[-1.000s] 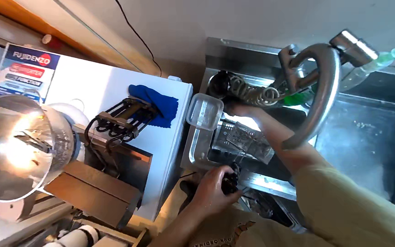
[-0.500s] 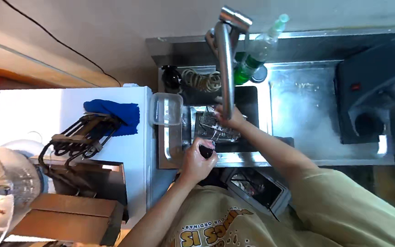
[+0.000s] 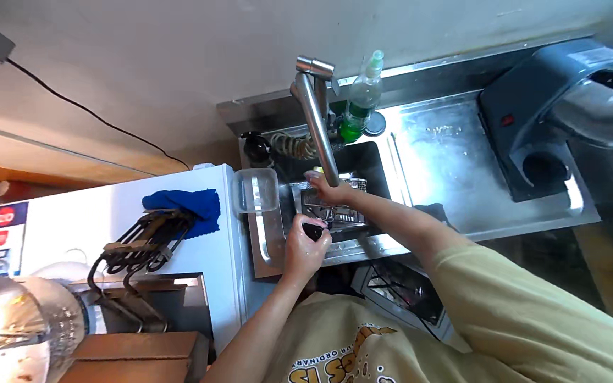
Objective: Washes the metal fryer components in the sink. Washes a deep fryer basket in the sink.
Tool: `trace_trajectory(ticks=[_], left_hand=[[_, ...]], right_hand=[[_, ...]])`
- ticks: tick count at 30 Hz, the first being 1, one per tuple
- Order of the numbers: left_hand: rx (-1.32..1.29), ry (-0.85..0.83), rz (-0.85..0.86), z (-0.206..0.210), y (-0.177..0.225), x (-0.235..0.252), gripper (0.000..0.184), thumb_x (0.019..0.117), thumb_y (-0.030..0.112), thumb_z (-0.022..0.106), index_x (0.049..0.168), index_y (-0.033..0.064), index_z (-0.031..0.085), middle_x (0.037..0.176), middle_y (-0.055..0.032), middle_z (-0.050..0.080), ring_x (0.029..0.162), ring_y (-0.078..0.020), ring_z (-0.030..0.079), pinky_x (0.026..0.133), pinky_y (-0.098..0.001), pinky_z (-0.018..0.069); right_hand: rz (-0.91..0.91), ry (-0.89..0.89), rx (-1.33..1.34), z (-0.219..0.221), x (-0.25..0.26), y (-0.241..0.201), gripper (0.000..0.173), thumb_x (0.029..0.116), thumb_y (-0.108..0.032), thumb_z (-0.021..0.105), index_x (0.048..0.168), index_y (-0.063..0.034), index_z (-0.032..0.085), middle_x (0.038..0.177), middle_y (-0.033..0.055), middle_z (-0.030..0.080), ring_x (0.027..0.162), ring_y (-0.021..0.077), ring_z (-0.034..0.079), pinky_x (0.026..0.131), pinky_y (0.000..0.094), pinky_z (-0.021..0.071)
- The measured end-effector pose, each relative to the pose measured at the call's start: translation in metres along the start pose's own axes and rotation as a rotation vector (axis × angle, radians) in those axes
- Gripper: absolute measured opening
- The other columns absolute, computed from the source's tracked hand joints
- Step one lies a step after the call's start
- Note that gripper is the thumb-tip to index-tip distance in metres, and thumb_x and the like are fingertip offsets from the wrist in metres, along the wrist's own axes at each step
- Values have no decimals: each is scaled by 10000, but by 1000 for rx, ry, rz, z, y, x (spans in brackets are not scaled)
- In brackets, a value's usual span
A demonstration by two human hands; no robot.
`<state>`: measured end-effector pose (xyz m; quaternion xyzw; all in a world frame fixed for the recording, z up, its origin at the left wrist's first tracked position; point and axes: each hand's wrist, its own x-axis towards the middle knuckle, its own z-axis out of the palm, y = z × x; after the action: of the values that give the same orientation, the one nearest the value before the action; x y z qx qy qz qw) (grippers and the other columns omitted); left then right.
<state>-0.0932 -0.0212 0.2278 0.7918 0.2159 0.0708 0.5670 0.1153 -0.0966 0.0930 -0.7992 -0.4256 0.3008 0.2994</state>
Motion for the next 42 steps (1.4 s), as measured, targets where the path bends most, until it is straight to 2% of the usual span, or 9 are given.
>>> trace_trajectory(ticks=[10, 16, 20, 24, 27, 31, 35, 38, 42], left_hand=[[45, -66, -58, -7, 6, 1, 287, 848, 149, 710, 1086, 37, 595, 1031, -43, 750, 1027, -95, 713, 933, -306, 579], [29, -103, -59, -7, 5, 5, 291, 845, 160, 711, 1088, 52, 593, 1040, -32, 747, 1030, -94, 709, 931, -308, 576], [10, -114, -67, -5, 4, 9, 310, 836, 156, 712, 1099, 46, 587, 1037, -49, 745, 1028, -112, 712, 935, -323, 578], [28, -124, -70, -8, 8, 12, 317, 840, 168, 714, 1108, 47, 593, 1038, -46, 745, 1024, -109, 710, 931, -323, 576], [11, -103, -82, -7, 7, 12, 353, 842, 173, 729, 1138, 42, 588, 1046, -51, 741, 1036, -110, 708, 945, -326, 574], [-133, -5, -63, -1, -3, 11, 571, 842, 176, 795, 1289, -6, 490, 1040, -78, 735, 1008, -122, 716, 939, -319, 585], [-155, 32, -99, 5, -1, 12, 643, 836, 132, 762, 1372, 25, 423, 986, -34, 734, 939, -93, 719, 878, -305, 600], [-119, 38, -92, 8, 2, 13, 667, 815, 105, 745, 1395, 47, 420, 960, -21, 729, 926, -96, 718, 864, -311, 603], [-118, 46, -82, 9, 3, 13, 685, 811, 95, 744, 1409, 43, 412, 966, -28, 734, 933, -106, 723, 867, -313, 605]], right_hand=[[228, 469, -132, -31, -93, 6, 204, 1005, -49, 591, 1152, 0, 723, 1190, 203, 716, 1056, 378, 715, 939, 589, 573], [474, 334, 286, -26, -99, -6, 474, 1032, -149, 602, 1423, 43, 415, 1116, 239, 687, 914, 336, 736, 839, 532, 623], [773, 249, 151, -57, -75, -10, 435, 1006, -268, 635, 1324, 17, 547, 1092, 273, 694, 994, 448, 697, 854, 660, 552], [504, 223, -352, -60, -81, -1, 348, 916, -315, 758, 1111, -27, 743, 1210, 270, 658, 1164, 479, 611, 960, 699, 467], [286, 281, -295, -42, -92, 27, 510, 866, -347, 825, 1205, 7, 680, 1560, 276, 434, 1421, 466, 453, 1150, 646, 397], [12, 144, -324, -21, -102, 12, 294, 997, -222, 635, 1194, -8, 682, 1436, 203, 598, 1371, 361, 550, 1149, 517, 451], [212, 147, -287, -33, -65, 9, 360, 999, -215, 622, 1322, -55, 630, 1355, 198, 634, 1303, 376, 590, 1101, 583, 482], [58, -101, -305, -9, -43, -6, 350, 1003, -226, 631, 1324, -85, 630, 1135, 232, 706, 1073, 427, 690, 889, 642, 558], [-53, 79, -183, 22, 7, 27, 373, 969, -258, 633, 1300, -90, 662, 1300, 179, 671, 1247, 356, 626, 1049, 592, 505]])
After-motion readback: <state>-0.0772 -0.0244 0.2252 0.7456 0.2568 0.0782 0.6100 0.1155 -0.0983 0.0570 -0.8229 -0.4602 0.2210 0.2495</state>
